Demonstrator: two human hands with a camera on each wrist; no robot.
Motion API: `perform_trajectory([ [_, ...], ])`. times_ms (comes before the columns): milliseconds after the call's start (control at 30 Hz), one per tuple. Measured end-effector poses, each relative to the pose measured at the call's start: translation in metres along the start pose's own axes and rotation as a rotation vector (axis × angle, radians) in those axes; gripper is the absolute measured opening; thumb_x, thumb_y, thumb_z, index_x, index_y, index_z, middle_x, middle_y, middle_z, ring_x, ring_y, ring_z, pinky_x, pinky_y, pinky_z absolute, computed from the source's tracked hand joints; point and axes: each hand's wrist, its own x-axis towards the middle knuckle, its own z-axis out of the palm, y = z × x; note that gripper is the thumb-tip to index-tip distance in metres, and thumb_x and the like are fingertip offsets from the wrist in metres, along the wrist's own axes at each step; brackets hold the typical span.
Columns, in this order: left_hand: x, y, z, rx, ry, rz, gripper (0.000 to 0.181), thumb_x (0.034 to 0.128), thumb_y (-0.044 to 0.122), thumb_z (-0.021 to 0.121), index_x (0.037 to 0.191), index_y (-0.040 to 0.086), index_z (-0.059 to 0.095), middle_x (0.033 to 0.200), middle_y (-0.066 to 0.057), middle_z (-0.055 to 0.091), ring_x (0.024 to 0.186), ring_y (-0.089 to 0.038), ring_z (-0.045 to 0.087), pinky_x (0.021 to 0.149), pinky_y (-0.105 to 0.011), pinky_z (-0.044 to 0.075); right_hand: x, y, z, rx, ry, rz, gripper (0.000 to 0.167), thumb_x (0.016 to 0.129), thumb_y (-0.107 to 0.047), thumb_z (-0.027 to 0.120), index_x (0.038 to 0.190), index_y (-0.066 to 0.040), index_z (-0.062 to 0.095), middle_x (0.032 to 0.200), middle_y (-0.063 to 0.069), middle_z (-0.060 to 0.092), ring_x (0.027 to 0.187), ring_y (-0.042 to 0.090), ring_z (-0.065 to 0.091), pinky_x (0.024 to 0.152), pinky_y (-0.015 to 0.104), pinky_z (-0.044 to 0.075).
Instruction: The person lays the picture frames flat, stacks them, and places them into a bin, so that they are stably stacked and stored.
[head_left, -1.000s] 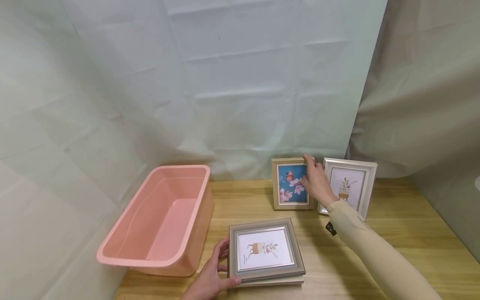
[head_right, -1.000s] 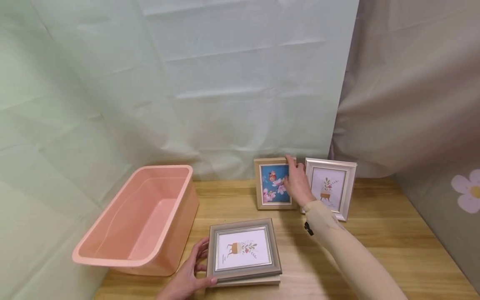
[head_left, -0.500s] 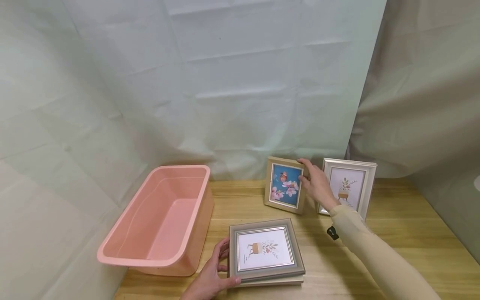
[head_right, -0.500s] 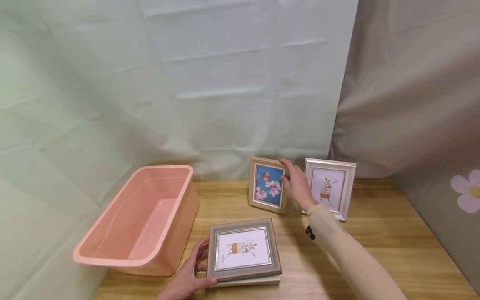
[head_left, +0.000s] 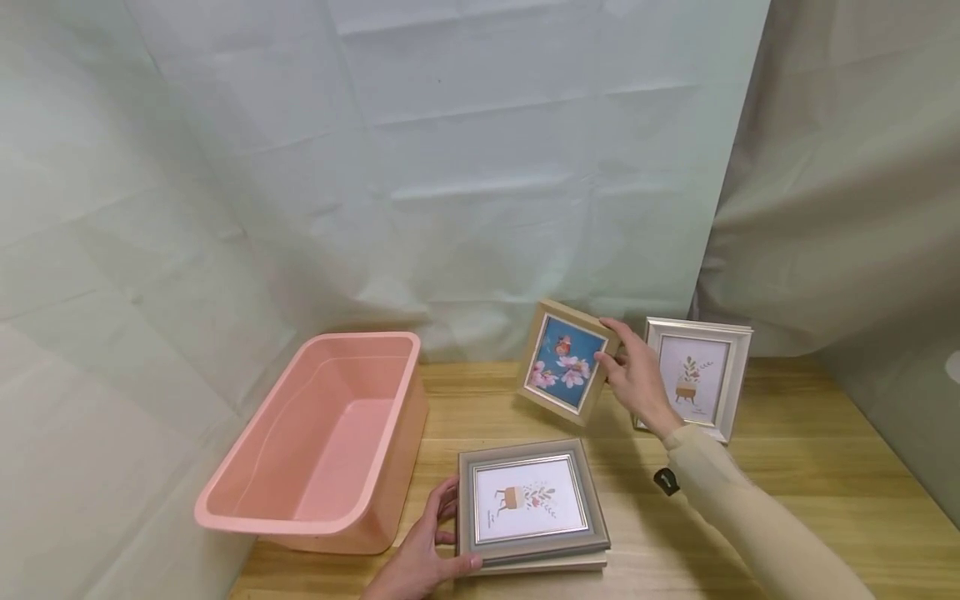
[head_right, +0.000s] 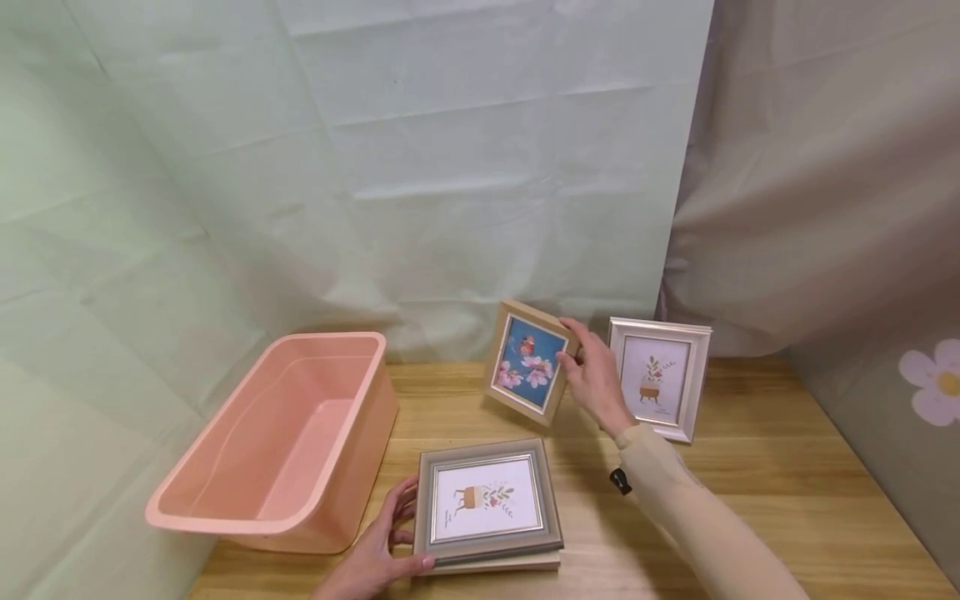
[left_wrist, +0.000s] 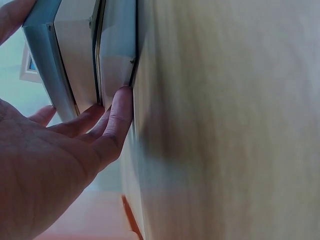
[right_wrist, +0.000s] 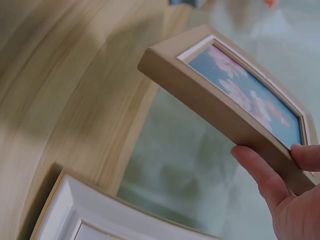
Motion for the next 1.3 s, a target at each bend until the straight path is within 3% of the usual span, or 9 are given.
perform_trajectory([
  [267,0.0,0.0,0.0,0.007,-0.001,0.001,0.114,0.0865,0.016,0.092,0.172,0.008,0.016,0.165,-0.038,0.041,0.118,-0.029,0.064,0.092,-0.03,0.057,-0.014,-0.017,-0.008,0.166,0.091,0.089,0.062,0.102,-0.001,0.072,0.16,-0.012,0.053,0.137,0.04,0.062,0.101,0.056,0.078,0.066,0.031,0.067],
  [533,0.002,0.002,0.0,0.001,-0.003,-0.005,0.114,0.0867,0.017,0.092,0.172,0.007,0.017,0.164,-0.037,0.043,0.117,-0.029,0.065,0.091,-0.03,0.058,-0.029,-0.032,-0.016,0.384,0.114,0.222,0.067,0.102,0.001,0.07,0.163,-0.015,0.048,0.132,0.025,0.058,0.078,0.001,0.077,0.067,0.034,0.068],
  [733,0.002,0.005,0.0,0.03,0.017,0.0,0.114,0.0855,0.015,0.092,0.172,0.006,0.019,0.162,-0.036,0.044,0.115,-0.029,0.065,0.088,-0.03,0.058,-0.041,-0.046,-0.014,0.486,0.151,0.275,0.064,0.102,0.004,0.07,0.16,-0.013,0.05,0.12,0.017,0.058,0.074,0.009,0.079,0.066,0.038,0.068],
  [833,0.003,0.009,0.0,0.083,0.089,-0.008,0.109,0.0855,0.018,0.092,0.17,0.009,0.024,0.162,-0.036,0.043,0.115,-0.032,0.066,0.087,-0.035,0.059,-0.047,-0.054,-0.011,0.525,0.164,0.291,0.063,0.101,0.005,0.07,0.159,-0.011,0.05,0.118,0.015,0.058,0.076,0.011,0.079,0.065,0.039,0.068],
  [967,0.006,0.02,0.003,0.108,0.286,0.0,0.095,0.0898,0.023,0.088,0.166,0.009,0.033,0.162,-0.039,0.039,0.12,-0.044,0.065,0.089,-0.05,0.062,-0.057,-0.061,-0.009,0.566,0.169,0.316,0.063,0.101,0.005,0.07,0.158,-0.011,0.048,0.116,0.013,0.057,0.079,0.013,0.08,0.066,0.04,0.068],
  [1033,0.009,0.026,0.004,0.054,0.382,0.027,0.085,0.0942,0.021,0.084,0.163,0.006,0.037,0.162,-0.038,0.039,0.123,-0.045,0.064,0.092,-0.05,0.063,-0.063,-0.064,-0.008,0.587,0.167,0.331,0.063,0.101,0.006,0.069,0.158,-0.011,0.048,0.116,0.014,0.057,0.08,0.013,0.08,0.067,0.041,0.068],
  [1133,0.013,0.037,0.005,-0.072,0.468,0.108,0.07,0.101,0.014,0.075,0.16,0.0,0.041,0.163,-0.033,0.043,0.132,-0.021,0.062,0.1,-0.033,0.06,-0.071,-0.069,-0.007,0.607,0.16,0.364,0.063,0.102,0.007,0.068,0.157,-0.012,0.046,0.119,0.015,0.056,0.082,0.013,0.08,0.068,0.041,0.069],
  [1233,0.017,0.047,0.008,-0.226,0.468,0.228,0.057,0.1046,0.003,0.065,0.155,-0.009,0.043,0.154,-0.012,0.06,0.129,-0.001,0.062,0.103,-0.019,0.056,-0.08,-0.073,-0.008,0.625,0.158,0.384,0.063,0.102,0.007,0.068,0.158,-0.012,0.046,0.121,0.014,0.056,0.084,0.014,0.08,0.068,0.042,0.069],
  [1300,0.02,0.052,0.009,-0.327,0.422,0.31,0.049,0.1068,0.0,0.059,0.152,-0.012,0.044,0.146,0.0,0.066,0.128,0.001,0.064,0.103,-0.021,0.058,-0.085,-0.077,-0.009,0.634,0.161,0.379,0.063,0.101,0.008,0.068,0.157,-0.011,0.046,0.121,0.014,0.057,0.084,0.016,0.08,0.067,0.043,0.068],
])
